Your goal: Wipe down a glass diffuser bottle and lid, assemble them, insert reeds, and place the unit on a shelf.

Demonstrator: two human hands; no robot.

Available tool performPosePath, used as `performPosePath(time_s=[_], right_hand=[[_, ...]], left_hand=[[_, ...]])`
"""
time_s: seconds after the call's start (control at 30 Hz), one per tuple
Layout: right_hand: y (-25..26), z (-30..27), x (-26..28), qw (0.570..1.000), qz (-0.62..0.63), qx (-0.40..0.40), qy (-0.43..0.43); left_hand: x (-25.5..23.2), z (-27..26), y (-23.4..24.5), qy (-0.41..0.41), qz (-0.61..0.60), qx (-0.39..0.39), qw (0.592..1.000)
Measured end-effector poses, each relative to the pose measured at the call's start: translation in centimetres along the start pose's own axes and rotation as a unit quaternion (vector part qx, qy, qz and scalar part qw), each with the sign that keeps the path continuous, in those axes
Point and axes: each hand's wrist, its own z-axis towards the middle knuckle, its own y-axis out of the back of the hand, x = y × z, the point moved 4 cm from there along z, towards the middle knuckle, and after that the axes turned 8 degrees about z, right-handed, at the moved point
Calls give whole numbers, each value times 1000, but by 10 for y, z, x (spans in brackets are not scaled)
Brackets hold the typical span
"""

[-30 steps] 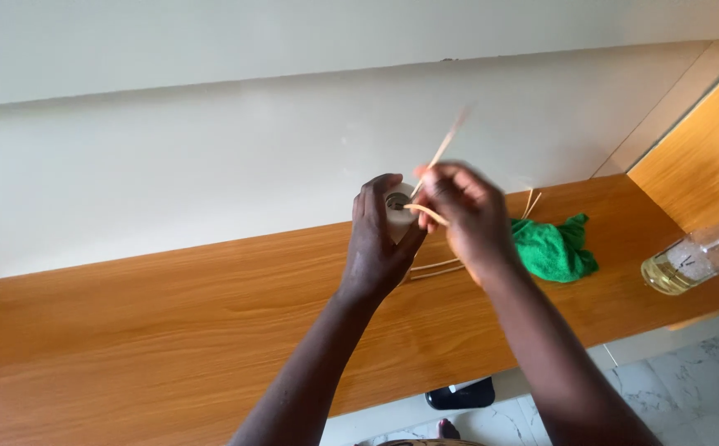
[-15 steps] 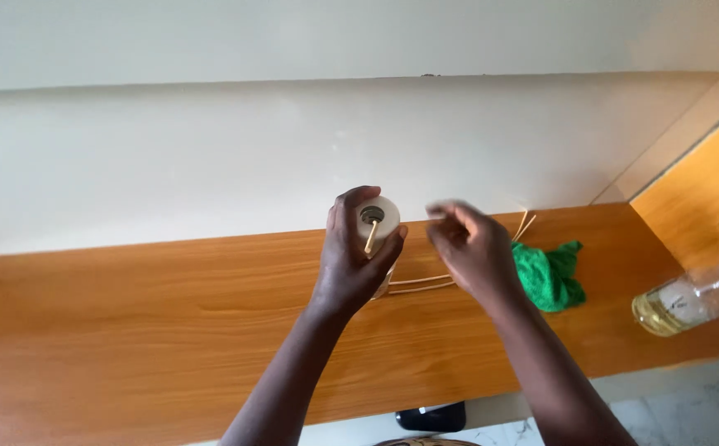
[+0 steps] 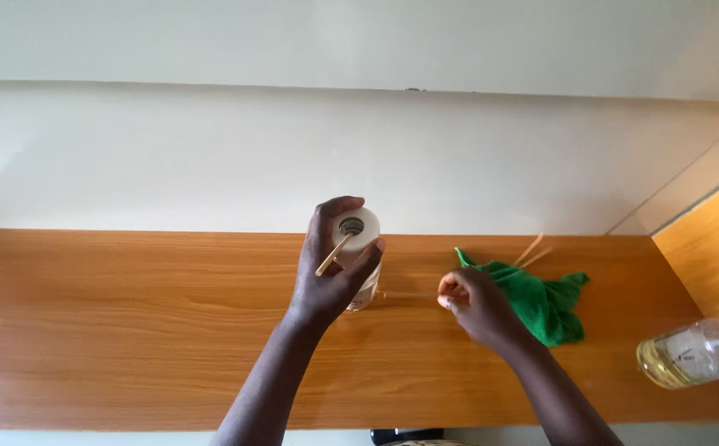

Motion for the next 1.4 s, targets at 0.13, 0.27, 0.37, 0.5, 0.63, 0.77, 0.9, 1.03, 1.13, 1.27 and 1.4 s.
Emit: performPosePath(time_s=[0.13, 0.27, 0.37, 0.5, 0.63, 0.77, 0.9, 1.03, 1.13, 1.27, 1.4], right_hand=[[25, 9, 22, 989, 78, 19, -123], [66, 17, 78, 966, 244, -82, -22], [91, 18, 108, 935, 322, -145, -2], [114, 23, 153, 843, 491, -184, 117], [124, 27, 172, 808, 521, -200, 190], [120, 33, 175, 781, 556, -223, 176], [121, 31, 169, 772, 561, -247, 170], [116, 23, 177, 765, 561, -262, 177], [100, 21, 195, 790, 517, -269, 189], [64, 19, 218, 829, 475, -235, 179], [21, 19, 220, 886, 390, -233, 94]], left_hand=[[2, -1, -3, 18, -27, 0, 999], [2, 0, -4, -13, 11, -24, 1000], [-1, -1, -4, -7, 18, -29, 999], [-1, -1, -4, 12, -26, -31, 999], [0, -3, -1, -3, -30, -35, 999], [-1, -4, 1, -28, -42, -26, 998], [0, -3, 4, -14, -5, -24, 1000], [-3, -3, 9, -40, 23, -24, 999], [-2, -1, 10, -34, 67, -6, 997], [-5, -1, 13, -7, 66, 12, 998], [2, -2, 14, -73, 90, -3, 993]])
